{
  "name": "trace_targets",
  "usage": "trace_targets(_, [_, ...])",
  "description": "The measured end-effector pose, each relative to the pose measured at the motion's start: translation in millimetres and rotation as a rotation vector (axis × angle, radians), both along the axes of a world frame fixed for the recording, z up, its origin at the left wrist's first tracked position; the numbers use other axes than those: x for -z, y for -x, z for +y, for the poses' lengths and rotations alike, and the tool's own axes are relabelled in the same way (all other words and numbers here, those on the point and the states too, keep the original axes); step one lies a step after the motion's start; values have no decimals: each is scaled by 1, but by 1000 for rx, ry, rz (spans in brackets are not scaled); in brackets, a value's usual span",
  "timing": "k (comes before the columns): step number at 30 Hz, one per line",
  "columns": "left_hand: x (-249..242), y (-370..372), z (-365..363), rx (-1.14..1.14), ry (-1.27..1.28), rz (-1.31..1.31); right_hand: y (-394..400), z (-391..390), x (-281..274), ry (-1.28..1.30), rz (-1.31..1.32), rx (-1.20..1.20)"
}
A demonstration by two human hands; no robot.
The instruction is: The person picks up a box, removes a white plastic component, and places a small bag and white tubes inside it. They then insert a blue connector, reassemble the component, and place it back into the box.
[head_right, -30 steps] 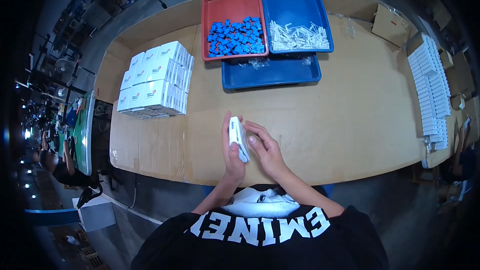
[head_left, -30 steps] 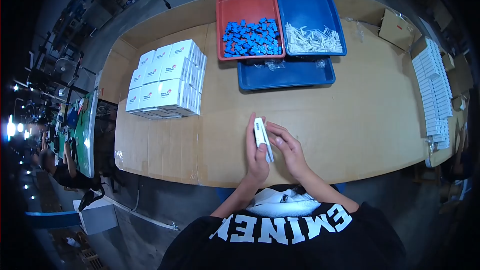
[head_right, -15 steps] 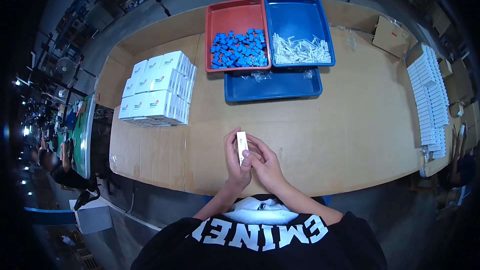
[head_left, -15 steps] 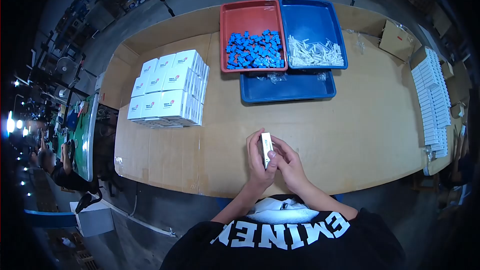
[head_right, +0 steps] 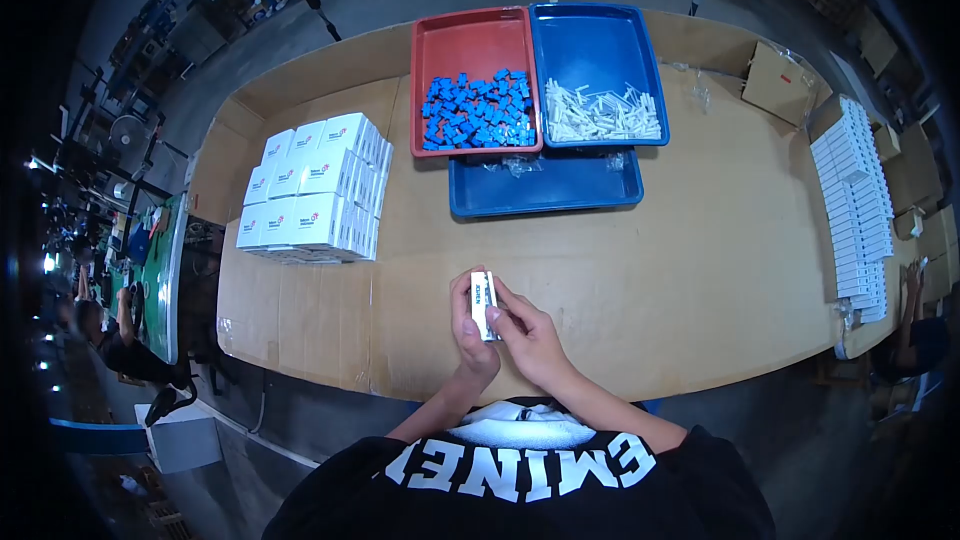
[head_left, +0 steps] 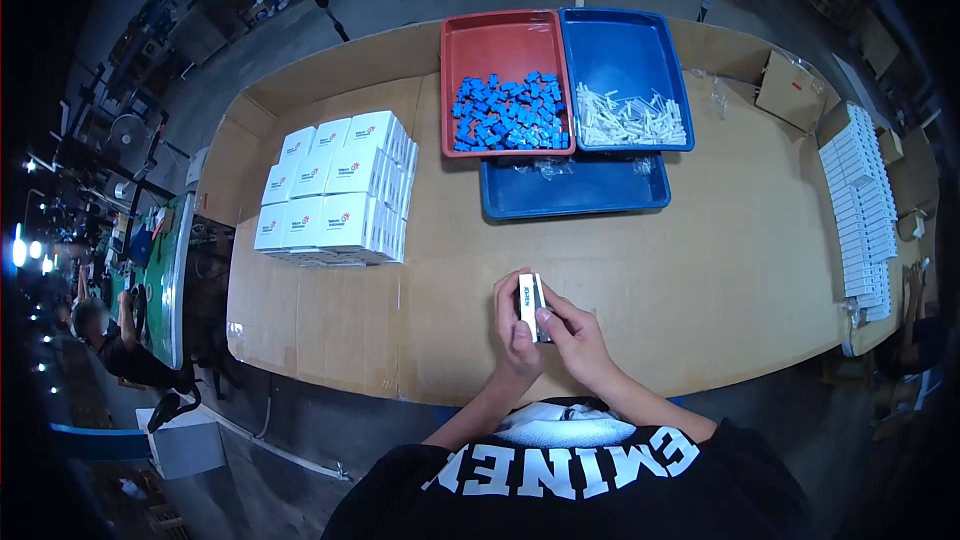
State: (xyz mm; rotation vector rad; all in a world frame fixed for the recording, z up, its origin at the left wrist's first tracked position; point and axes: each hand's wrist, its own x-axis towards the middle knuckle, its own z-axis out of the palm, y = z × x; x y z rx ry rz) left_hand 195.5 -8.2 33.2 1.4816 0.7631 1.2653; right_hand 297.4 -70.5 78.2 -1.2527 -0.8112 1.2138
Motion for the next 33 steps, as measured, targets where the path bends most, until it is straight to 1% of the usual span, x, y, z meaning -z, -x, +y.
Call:
trace_targets(1, [-2, 0, 2, -1, -4, -2, -3, 2, 0, 49, -2, -16])
trace_targets(2, [-4, 1, 4, -25, -129, 94, -7, 4, -2, 45, -5, -17])
trace_targets(3, [-7, 1, 7, -51, -254, 189, -13, 5, -3, 96, 81, -41])
trace_targets(4, [-1, 2, 7, -53, -258, 185, -20, 5, -4, 148, 167, -65])
trace_targets(5, [12, 5, 4, 14, -125, 141, -28, 4, 13, 88, -85, -145])
trace_targets(6, [20, 7, 1, 83, 7, 96, -28, 4, 3, 85, -90, -143])
trace_targets(7, [19, 8, -1, 85, 2, 91, -26, 2, -14, 8, -477, -115])
trace_targets(8, [18, 8, -3, 145, 329, -60, -26, 3, -25, -71, -864, -82])
trace_targets(9, [14, 8, -3, 203, 654, -211, -28, 2, -26, -162, -863, -76])
trace_targets(10, [10, 7, -2, 261, 978, -364, -31, 2, -26, -169, -870, -75])
trace_targets(11, [6, 6, -2, 292, 1146, -437, -33, 2, -24, -260, -990, -180])
trace_targets(12, [-4, 8, -5, 293, 1141, -441, -34, 2, -22, -350, -1105, -288])
trace_targets(13, [-18, 11, -8, 342, 1185, -389, -32, 3, -17, -401, -1052, -305])
trace_targets(14, [-24, 14, -11, 391, 1227, -336, -32, 3, -11, -406, -1057, -306])
trace_targets(15, [-13, 17, -12, 431, 1251, -371, -33, 2, -5, -424, -993, -293])
trace_targets(17, [-12, 20, -21, 465, 1263, -406, -30, -2, -5, -430, -869, -262])
trace_targets(18, [-13, 24, -24, 484, 1283, -434, -27, -5, -3, -428, -873, -261])
trace_targets(19, [-17, 29, -25, 529, 1318, -414, -26, -7, -1, -381, -826, -287])
trace_targets(21, [-15, 34, -28, 534, 1332, -438, -22, -10, -1, -299, -760, -328])
trace_targets(22, [-15, 36, -29, 536, 1349, -458, -20, -11, 3, -302, -764, -329])
trace_targets(24, [-15, 41, -29, 568, 1389, -444, -17, -11, 11, -259, -661, -356])
trace_targets(26, [-7, 44, -31, 558, 1443, -482, -15, -11, 10, -254, -639, -340])
trace_targets(28, [3, 45, -33, 549, 1454, -494, -13, -10, 16, -146, -439, -390])
trace_targets(33, [10, 44, -35, 532, 1439, -493, -14, -7, 25, -163, -485, -398])
